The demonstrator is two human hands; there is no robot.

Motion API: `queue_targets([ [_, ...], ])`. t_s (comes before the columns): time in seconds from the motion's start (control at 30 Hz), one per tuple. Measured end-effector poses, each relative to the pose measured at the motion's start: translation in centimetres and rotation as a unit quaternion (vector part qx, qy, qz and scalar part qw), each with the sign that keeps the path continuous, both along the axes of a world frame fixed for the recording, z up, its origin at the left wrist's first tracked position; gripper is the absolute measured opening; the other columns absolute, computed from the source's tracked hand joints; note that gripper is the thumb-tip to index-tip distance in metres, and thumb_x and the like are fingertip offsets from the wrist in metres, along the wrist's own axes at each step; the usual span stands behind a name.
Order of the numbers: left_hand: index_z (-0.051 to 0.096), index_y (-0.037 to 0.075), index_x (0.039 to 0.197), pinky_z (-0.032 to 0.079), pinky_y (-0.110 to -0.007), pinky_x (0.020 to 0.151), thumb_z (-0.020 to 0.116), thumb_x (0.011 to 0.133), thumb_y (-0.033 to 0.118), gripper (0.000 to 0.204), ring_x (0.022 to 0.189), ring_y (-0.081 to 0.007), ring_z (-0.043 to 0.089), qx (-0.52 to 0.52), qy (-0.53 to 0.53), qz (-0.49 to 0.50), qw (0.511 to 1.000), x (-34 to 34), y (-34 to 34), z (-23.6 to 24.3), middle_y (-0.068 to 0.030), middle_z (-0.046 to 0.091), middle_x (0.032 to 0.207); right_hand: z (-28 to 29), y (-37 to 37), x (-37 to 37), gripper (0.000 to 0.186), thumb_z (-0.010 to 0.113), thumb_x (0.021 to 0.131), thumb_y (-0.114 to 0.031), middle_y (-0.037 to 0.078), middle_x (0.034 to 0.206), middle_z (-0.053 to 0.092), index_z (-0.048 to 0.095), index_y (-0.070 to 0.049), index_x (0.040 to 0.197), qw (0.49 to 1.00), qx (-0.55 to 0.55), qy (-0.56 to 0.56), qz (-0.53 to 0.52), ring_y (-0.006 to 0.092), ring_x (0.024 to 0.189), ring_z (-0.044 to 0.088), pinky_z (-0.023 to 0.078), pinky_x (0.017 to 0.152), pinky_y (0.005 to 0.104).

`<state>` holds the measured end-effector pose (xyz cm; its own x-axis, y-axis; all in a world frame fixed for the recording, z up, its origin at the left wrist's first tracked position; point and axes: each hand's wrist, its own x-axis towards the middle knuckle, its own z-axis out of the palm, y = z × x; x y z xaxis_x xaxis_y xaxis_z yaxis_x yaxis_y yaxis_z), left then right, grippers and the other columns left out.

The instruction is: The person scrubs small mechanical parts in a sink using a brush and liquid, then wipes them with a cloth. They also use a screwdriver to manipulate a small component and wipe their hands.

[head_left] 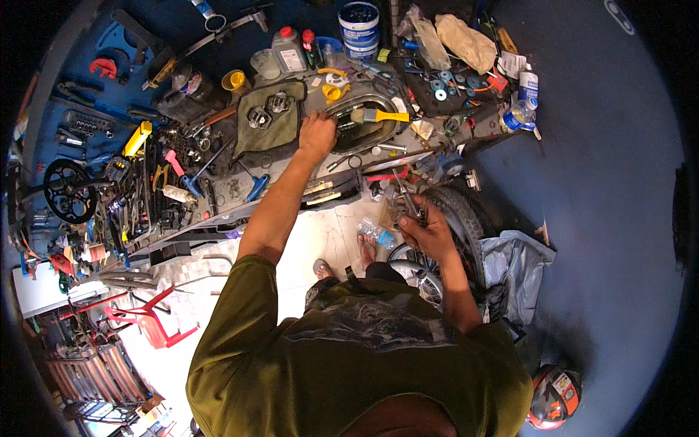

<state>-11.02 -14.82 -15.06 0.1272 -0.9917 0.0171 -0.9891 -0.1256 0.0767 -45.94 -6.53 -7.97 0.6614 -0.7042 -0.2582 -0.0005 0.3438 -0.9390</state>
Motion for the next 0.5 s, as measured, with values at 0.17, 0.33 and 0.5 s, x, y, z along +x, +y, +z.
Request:
queue_targets([
  [0.17,0.073,0.007,0.102,0.049,-0.048,0.096,0.070,0.085,0.020,0.022,0.112,-0.0361,0.060,-0.073,0.017,0.009,0.997,-0.1,0.8,0.5,-0.0161,0.070,0.110,-2.1,-1.0,0.0,0.047,0.044,0.107,-0.050,0.000,0.078,0.054,0.056,-0.009,0.126,0.989,0.100,-0.107,0.024,0.0086,0.058,0.046,0.039,0.053,0.0243],
  [0.33,0.072,0.004,0.097,0.053,-0.048,0.093,0.070,0.083,0.023,0.024,0.107,-0.0401,0.063,-0.046,0.247,0.136,0.958,0.2,4.7,4.9,-0.0210,0.071,0.106,-3.2,-1.5,2.0,0.057,0.031,0.109,-0.054,0.001,0.079,0.059,0.062,-0.007,0.119,0.961,0.262,-0.064,0.055,0.0110,0.061,0.051,0.041,0.055,0.0249],
  [0.5,0.065,-0.002,0.092,0.050,-0.051,0.082,0.071,0.086,0.023,0.026,0.094,-0.0429,0.063,-0.249,0.175,0.045,0.951,-1.4,5.2,13.2,-0.0237,0.068,0.093,-3.2,0.0,5.3,0.052,0.039,0.109,-0.047,0.005,0.080,0.061,0.062,-0.002,0.121,0.954,0.271,-0.084,0.099,0.0123,0.063,0.053,0.045,0.060,0.0256],
])
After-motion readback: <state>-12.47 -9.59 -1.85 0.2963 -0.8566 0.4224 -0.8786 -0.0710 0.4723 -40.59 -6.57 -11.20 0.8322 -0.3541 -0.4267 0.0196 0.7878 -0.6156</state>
